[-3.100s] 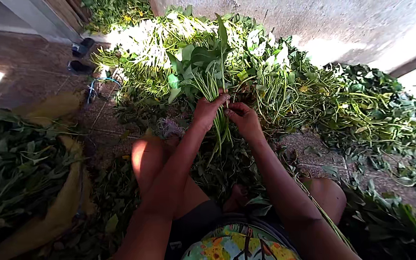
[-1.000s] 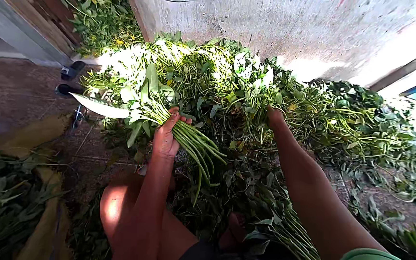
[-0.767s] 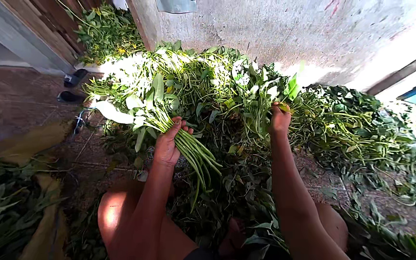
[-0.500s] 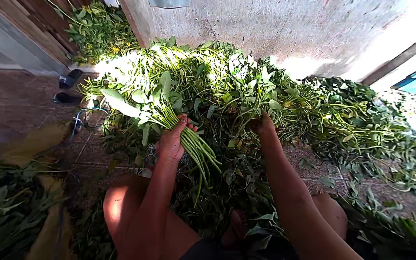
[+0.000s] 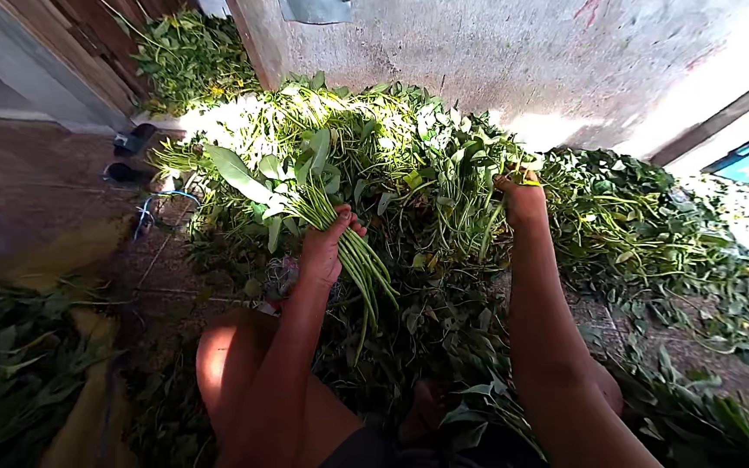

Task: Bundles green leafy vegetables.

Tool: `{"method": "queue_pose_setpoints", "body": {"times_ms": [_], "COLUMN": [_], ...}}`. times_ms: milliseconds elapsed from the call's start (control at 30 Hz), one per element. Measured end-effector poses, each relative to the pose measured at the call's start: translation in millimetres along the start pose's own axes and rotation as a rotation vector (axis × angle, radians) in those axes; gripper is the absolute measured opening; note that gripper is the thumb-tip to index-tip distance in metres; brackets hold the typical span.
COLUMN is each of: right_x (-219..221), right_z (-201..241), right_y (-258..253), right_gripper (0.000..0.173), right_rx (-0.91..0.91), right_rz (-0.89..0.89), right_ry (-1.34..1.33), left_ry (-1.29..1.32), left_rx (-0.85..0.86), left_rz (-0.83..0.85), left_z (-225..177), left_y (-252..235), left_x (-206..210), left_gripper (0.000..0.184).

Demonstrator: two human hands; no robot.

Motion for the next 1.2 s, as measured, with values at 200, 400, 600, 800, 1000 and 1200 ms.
{"method": "queue_pose_setpoints", "body": {"times_ms": [200, 400, 600, 800, 1000, 1200], "right_x": [-14, 8, 58, 107, 140, 144], "right_z": [40, 27, -1, -18, -32, -31], "right_y": [-2, 16, 60, 128, 185, 202], "right_gripper": [0.038, 0.023, 0.024, 0.032, 0.028, 0.025], "right_rx": [-0.056, -0.05, -0.01, -0.088, -0.25, -0.451], "right_rz": [0.198, 0.206, 0.205, 0.193, 0.201, 0.278], "right_ry": [0.246, -0.152, -0.264, -0.108, -0.021, 0.087], "left_ry": [-0.018, -0.026, -0.013, -0.079, -0.141, -0.162], "left_rx": [0.011, 0.033, 0.079, 0.12, 0.078, -0.002], "left_rz": [0.016, 0.007, -0.052, 0.002, 0.099, 0.233], "left_z": [-1, 2, 4, 3, 3, -4], "left_y": [0, -1, -1, 2, 10, 15], "left_x": [2, 1, 2, 5, 7, 7], "left_gripper": [0.012, 0.012, 0.01, 0.01, 0.012, 0.017]}}
Point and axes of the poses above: each hand's wrist, its own y-axis away from the middle knuckle, its own x-axis out of the palm, z = x × y, the point moved 3 cm from there along -y, towards the middle knuckle, and after that the axes turned 6 degrees about z, right-handed, at the moved point
